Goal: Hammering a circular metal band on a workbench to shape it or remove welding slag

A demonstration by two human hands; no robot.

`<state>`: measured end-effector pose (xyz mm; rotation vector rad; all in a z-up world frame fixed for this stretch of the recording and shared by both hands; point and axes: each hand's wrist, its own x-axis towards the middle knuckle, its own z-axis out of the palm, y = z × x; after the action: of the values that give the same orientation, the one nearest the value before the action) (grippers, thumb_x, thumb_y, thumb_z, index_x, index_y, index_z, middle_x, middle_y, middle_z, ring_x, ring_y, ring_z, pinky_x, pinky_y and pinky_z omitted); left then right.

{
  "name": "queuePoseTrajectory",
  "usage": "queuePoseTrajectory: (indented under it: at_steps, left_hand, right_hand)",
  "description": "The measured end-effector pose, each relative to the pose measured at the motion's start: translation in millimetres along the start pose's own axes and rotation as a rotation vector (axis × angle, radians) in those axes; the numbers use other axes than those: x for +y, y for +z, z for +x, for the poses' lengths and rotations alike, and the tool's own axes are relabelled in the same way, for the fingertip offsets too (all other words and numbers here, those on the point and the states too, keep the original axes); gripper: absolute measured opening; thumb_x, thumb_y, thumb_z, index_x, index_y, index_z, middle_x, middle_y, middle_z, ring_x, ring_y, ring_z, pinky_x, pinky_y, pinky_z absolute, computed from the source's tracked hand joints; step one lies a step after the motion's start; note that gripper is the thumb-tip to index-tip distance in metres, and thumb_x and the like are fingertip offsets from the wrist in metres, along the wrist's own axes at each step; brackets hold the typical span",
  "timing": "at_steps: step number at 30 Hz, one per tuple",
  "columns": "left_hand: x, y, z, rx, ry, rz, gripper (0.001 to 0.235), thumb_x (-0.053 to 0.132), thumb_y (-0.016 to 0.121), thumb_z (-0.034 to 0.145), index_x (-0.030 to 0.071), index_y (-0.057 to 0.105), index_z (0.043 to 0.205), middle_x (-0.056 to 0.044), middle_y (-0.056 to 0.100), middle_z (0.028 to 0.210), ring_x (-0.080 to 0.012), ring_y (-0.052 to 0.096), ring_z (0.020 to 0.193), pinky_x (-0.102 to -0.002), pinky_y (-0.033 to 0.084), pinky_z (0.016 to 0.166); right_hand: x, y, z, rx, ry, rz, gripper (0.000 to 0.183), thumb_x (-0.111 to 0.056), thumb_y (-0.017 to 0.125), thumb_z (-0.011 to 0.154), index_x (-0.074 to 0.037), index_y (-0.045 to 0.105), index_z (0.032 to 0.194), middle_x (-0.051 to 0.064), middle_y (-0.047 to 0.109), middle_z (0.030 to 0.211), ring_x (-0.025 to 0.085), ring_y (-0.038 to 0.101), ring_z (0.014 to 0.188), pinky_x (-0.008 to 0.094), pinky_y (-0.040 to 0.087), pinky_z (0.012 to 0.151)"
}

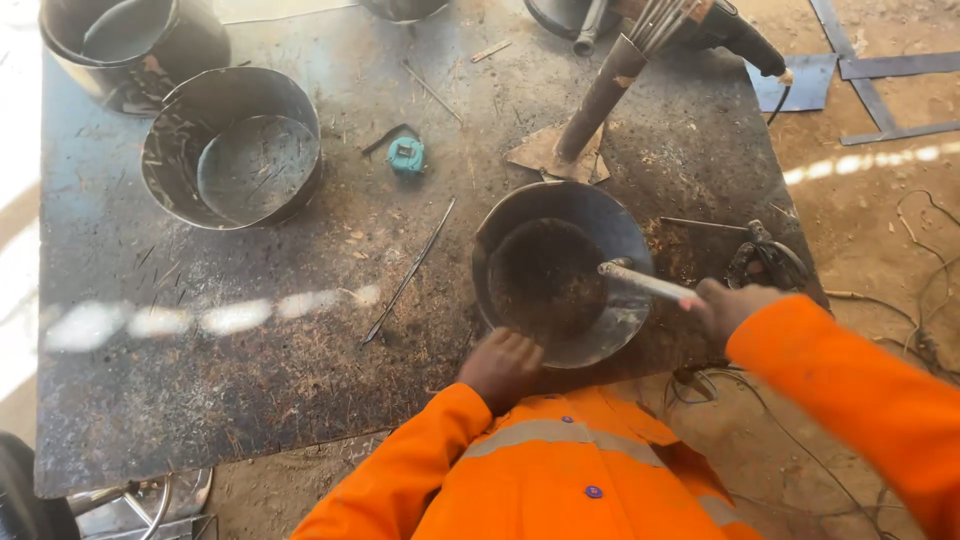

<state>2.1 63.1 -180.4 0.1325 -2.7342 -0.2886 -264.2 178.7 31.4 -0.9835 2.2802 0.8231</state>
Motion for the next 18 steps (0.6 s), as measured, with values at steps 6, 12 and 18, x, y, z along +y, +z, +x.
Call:
queuePoseTrajectory:
  at_steps: [6, 12, 18]
  left_hand:
    - [4, -2, 12, -0.136, 0.030, -0.007, 0.011, 0.012, 0.061, 0.089, 0.012, 0.060, 0.078, -0.010, 0.064, 0.074, -0.0295, 0.060, 0.065, -0.040, 0.044, 0.068]
    - [4, 11, 11, -0.287, 0.025, -0.031, 0.005, 0.011, 0.059, 0.090, 0.012, 0.064, 0.087, -0.009, 0.069, 0.083, -0.0291, 0.064, 0.072, -0.041, 0.047, 0.072]
    - [4, 3, 15, -0.241, -0.017, -0.051, 0.006, 0.010, 0.062, 0.092, 0.010, 0.064, 0.087, -0.010, 0.070, 0.083, -0.0290, 0.066, 0.074, -0.039, 0.049, 0.074]
  right_hand:
    - [13, 9, -13, -0.006, 0.012, 0.026, 0.067, -0.079, 0.016, 0.094, -0.031, 0.050, 0.126, 0.021, 0.079, 0.103, 0.047, 0.075, 0.094, 0.053, 0.054, 0.078]
    - [-32, 20, -47, 0.948, -0.664, 0.108, 0.029, -0.053, 0.046, 0.102, -0.027, 0.056, 0.096, -0.012, 0.063, 0.065, 0.019, 0.063, 0.044, 0.042, 0.031, 0.027]
    - [34, 80, 85, 0.343, -0.474, 0.048, 0.024, -0.058, 0.051, 0.093, -0.036, 0.058, 0.098, -0.013, 0.072, 0.087, 0.015, 0.071, 0.082, 0.042, 0.048, 0.065]
